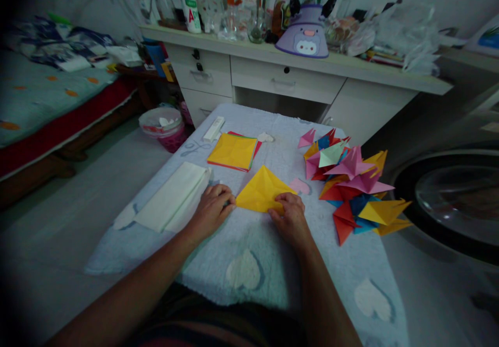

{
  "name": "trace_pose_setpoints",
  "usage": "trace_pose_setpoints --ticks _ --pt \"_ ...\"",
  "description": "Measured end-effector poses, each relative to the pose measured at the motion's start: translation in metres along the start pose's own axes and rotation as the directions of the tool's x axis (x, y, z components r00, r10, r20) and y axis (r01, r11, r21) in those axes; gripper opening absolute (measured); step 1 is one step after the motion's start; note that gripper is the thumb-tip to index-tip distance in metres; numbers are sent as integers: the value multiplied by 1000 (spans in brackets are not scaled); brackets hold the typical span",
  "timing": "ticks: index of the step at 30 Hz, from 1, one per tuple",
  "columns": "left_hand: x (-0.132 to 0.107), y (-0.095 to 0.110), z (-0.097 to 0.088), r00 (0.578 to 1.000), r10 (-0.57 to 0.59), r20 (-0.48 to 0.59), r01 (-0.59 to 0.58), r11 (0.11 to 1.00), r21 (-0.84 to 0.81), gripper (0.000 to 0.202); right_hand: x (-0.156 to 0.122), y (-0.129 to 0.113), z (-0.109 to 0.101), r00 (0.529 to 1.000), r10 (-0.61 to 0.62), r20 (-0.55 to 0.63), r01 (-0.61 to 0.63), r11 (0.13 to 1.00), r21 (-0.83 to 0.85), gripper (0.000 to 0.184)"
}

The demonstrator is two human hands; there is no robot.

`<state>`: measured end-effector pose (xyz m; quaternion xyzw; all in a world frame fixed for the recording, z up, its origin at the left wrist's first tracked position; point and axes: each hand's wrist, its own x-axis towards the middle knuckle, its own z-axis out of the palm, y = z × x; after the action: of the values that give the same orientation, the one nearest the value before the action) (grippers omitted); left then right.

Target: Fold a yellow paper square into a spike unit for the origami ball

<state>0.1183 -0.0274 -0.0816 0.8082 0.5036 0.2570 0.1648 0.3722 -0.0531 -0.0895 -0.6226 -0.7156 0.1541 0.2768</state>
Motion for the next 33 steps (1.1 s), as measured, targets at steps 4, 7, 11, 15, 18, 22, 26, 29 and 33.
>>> trace_pose_setpoints --ticks 4,7,11,15,18,22,26,29,33 --pt "1 0 -1 1000 -14 6 14 1000 -3 8 0 -2 2 999 34 -17 -34 999 -30 22" --pt "2 -1 -1 1000 -7 24 8 1000 -16 10 1 -2 3 999 43 -12 -43 998 -38 24" --pt "3 -2 -1 999 -10 32 11 1000 -26 9 0 0 4 999 23 -26 -24 999 -27 24" --pt "3 -1 -2 1000 -3 30 4 1000 -22 7 -2 -2 1 999 -21 -46 22 1000 13 24" --pt "2 -1 -3 999 17 27 -16 1000 -13 7 -1 -8 -4 993 -93 -74 96 994 44 21" --pt "1 -2 -3 997 64 33 -65 998 15 8 0 -15 -8 982 -187 -24 188 977 99 16" --pt "0 -4 -2 994 100 48 -102 994 45 7 3 -14 -6 982 -179 60 172 979 107 10" --pt "0 -4 0 992 115 61 -119 991 68 8 3 -13 -4 985 -157 73 152 986 69 12" --pt "0 -4 0 991 113 74 -119 990 78 7 3 -13 -1 990 -124 61 123 992 14 9"
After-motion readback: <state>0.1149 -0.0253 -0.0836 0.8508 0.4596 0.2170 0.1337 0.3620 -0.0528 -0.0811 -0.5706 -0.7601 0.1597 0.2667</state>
